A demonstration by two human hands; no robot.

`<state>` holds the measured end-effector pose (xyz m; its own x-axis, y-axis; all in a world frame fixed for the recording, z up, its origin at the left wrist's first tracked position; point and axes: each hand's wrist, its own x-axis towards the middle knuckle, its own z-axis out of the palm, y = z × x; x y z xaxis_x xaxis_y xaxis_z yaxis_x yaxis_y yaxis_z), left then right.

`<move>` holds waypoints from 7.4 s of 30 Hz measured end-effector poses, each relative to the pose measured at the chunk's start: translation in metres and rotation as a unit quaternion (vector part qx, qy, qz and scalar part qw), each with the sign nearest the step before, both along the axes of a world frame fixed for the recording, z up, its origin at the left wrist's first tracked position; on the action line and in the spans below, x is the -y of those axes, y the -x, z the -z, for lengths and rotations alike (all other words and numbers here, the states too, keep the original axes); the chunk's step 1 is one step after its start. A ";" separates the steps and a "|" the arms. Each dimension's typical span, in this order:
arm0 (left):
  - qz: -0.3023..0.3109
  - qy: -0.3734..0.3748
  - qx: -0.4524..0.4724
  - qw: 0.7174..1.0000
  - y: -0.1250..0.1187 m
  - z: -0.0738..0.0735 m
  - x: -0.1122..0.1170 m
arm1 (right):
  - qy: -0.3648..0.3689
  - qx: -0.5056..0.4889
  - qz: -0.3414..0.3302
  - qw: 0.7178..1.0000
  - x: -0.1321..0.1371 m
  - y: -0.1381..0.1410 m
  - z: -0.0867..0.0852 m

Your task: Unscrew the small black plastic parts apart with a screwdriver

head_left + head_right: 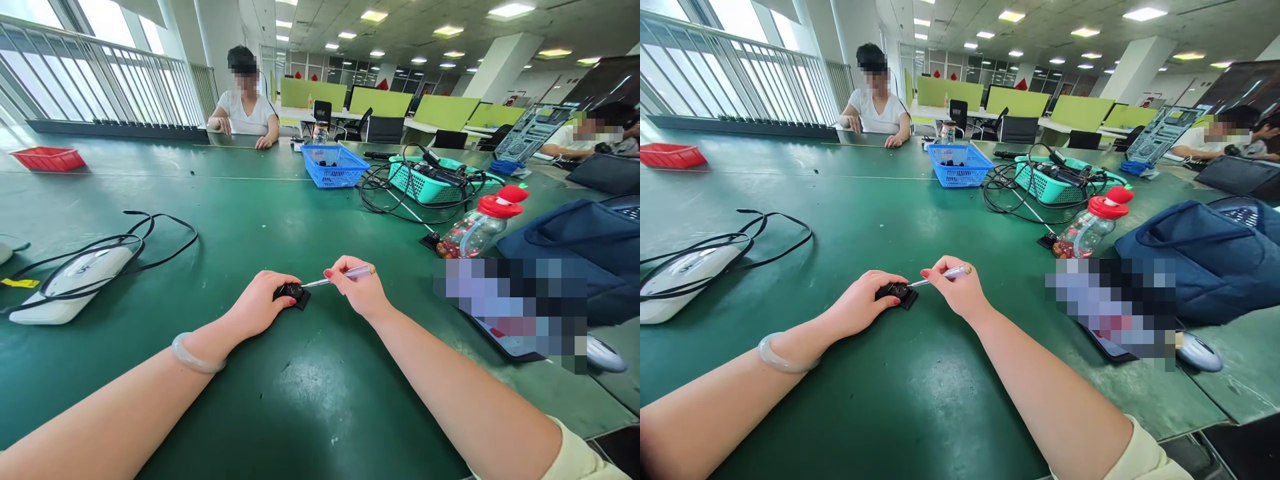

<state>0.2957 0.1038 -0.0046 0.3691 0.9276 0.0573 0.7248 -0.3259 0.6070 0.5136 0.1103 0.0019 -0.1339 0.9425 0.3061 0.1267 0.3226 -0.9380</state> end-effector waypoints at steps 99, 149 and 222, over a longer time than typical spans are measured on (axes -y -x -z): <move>-0.008 0.010 0.015 1.000 0.001 0.000 0.000 | -0.059 -0.089 0.024 0.994 -0.001 0.004 0.011; -0.004 0.007 0.011 1.000 0.001 0.000 0.001 | 0.018 -0.097 0.078 0.992 -0.008 0.003 0.015; -0.008 0.003 0.012 1.000 0.001 0.002 0.000 | -0.101 -0.080 0.034 0.991 0.007 0.008 0.010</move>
